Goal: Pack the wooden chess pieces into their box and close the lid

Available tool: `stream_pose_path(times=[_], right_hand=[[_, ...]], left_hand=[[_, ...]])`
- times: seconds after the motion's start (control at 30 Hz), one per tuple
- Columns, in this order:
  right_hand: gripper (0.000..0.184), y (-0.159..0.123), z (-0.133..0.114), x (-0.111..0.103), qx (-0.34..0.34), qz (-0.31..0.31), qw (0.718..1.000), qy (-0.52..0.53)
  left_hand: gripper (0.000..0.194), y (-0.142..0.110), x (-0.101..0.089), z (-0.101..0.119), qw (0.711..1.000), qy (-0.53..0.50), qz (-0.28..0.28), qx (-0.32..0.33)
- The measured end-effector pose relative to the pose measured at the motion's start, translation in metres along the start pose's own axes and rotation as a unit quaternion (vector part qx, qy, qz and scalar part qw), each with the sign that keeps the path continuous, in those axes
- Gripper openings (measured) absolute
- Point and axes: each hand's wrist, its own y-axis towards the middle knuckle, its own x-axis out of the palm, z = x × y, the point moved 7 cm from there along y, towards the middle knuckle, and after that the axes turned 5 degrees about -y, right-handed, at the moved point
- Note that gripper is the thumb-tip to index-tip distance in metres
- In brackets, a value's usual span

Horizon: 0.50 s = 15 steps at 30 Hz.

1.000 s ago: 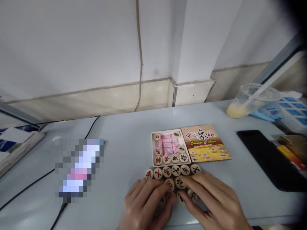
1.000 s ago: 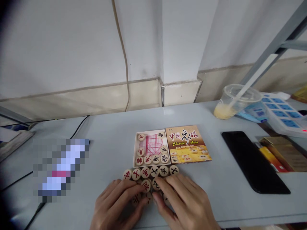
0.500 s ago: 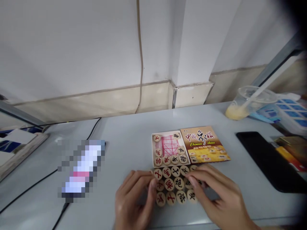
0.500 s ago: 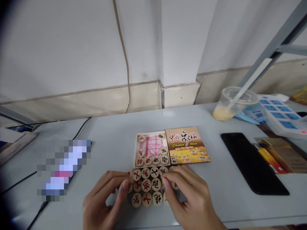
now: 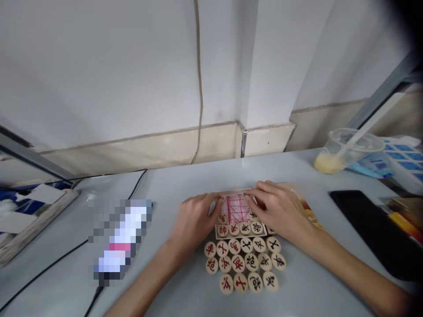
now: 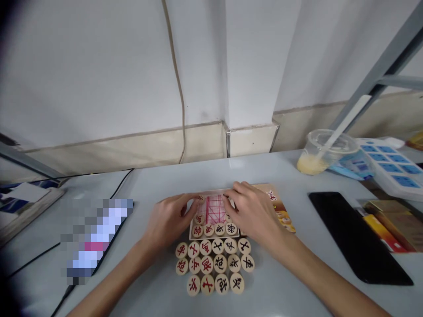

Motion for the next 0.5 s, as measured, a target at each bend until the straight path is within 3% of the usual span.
stream_pose_path(times=[0.23,0.5], right_hand=[[0.026,-0.011,-0.001,0.005,-0.003,-0.013,1.0,-0.021],[0.019,-0.016,-0.011,0.005,-0.046,-0.028,0.998,0.02]], left_hand=[[0.025,-0.007,0.005,-0.008,1.0,-0.018,-0.004,-0.008],[0.02,-0.009,0.008,0.003,0.998,-0.062,-0.026,-0.002]])
